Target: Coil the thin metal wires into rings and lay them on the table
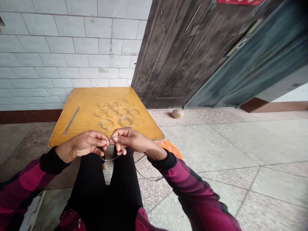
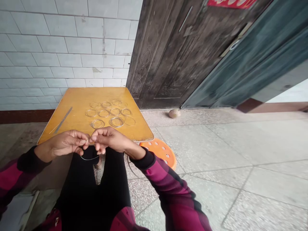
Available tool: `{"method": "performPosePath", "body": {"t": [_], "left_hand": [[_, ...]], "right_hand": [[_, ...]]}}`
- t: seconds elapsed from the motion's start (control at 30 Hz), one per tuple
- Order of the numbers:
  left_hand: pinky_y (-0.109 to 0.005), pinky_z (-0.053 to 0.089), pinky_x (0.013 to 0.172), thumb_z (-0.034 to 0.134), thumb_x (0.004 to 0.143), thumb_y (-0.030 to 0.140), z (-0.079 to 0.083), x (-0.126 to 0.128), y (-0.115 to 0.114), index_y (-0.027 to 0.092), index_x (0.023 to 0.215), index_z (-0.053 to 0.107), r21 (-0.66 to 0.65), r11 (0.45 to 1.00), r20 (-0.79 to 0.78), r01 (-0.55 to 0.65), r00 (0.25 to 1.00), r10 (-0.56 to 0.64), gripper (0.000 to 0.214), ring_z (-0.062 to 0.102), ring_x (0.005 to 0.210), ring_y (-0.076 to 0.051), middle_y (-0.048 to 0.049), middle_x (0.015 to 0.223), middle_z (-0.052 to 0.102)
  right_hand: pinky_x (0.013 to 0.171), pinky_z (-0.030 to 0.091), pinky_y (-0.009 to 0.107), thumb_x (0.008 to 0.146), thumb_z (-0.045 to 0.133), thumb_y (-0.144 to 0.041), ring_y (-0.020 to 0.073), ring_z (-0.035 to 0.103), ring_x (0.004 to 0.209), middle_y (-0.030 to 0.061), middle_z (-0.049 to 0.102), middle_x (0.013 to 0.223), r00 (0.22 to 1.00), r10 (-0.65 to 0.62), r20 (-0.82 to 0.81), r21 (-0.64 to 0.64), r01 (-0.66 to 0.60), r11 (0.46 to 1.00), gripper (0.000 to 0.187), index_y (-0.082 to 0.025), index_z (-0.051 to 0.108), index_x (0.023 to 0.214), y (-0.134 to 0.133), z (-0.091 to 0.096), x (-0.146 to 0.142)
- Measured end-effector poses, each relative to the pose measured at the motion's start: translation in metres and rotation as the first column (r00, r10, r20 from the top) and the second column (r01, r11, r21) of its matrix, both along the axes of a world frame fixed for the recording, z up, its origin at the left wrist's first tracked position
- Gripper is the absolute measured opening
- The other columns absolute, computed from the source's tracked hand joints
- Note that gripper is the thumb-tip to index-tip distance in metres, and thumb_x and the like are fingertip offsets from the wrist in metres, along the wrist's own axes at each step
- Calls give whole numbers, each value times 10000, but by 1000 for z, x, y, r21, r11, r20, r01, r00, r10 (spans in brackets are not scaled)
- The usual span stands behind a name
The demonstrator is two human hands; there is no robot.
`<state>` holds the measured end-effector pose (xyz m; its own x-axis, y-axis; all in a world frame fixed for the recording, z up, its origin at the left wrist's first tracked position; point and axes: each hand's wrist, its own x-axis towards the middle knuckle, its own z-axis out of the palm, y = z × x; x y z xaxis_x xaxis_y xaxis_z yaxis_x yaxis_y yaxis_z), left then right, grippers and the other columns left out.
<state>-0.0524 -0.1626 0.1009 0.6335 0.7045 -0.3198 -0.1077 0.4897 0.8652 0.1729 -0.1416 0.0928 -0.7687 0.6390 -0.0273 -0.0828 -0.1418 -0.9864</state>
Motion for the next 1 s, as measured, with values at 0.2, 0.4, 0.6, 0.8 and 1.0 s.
{"method": "performPosePath", "body": {"t": [0.2, 0.4, 0.6, 0.8, 1.0], "left_hand": [[-207, 539, 602, 902, 624, 199, -6, 5, 7, 111, 741, 752, -18, 983, 175, -182, 967, 182, 209, 637, 752, -140, -58, 804, 660], [-197, 559, 601, 830, 687, 75, -9, 16, 12, 86, 768, 723, -102, 941, 265, -322, 903, 338, 135, 635, 719, -105, -44, 834, 654], [-212, 564, 611, 849, 669, 118, -13, 21, 10, 92, 749, 720, -17, 902, 232, -432, 876, 423, 154, 633, 691, -116, -42, 764, 652], [-227, 568, 615, 878, 644, 183, -18, 24, 8, 89, 752, 722, 34, 907, 223, -420, 888, 403, 212, 626, 669, -117, -33, 729, 642], [-219, 558, 585, 866, 657, 184, -22, 31, 7, 94, 750, 701, 12, 922, 226, -386, 899, 374, 210, 622, 608, -105, -25, 719, 634]], "right_hand": [[731, 577, 281, 932, 607, -484, 102, 677, 685, 40, 719, 938, 949, -271, -159, 305, 308, 901, 376, -217, 672, 1188, -4, -24, -3], [1177, 342, 532, 636, 683, -802, 338, 315, 1484, 139, 253, 1621, 844, -413, -343, 671, 528, 522, 1165, -343, 148, 1564, 4, -59, -14], [1212, 257, 607, 639, 763, -711, 376, 208, 1520, 143, 98, 1658, 720, -523, -455, 755, 624, 202, 1284, -352, -51, 1565, 3, -75, -19], [1199, 290, 613, 621, 848, -594, 382, 264, 1499, 160, 177, 1634, 749, -540, -383, 837, 529, 139, 1340, -337, -63, 1571, 0, -72, -22], [1197, 290, 609, 569, 905, -539, 390, 286, 1486, 155, 274, 1588, 767, -536, -353, 828, 523, 203, 1398, -351, -62, 1560, 4, -76, -26]]}}
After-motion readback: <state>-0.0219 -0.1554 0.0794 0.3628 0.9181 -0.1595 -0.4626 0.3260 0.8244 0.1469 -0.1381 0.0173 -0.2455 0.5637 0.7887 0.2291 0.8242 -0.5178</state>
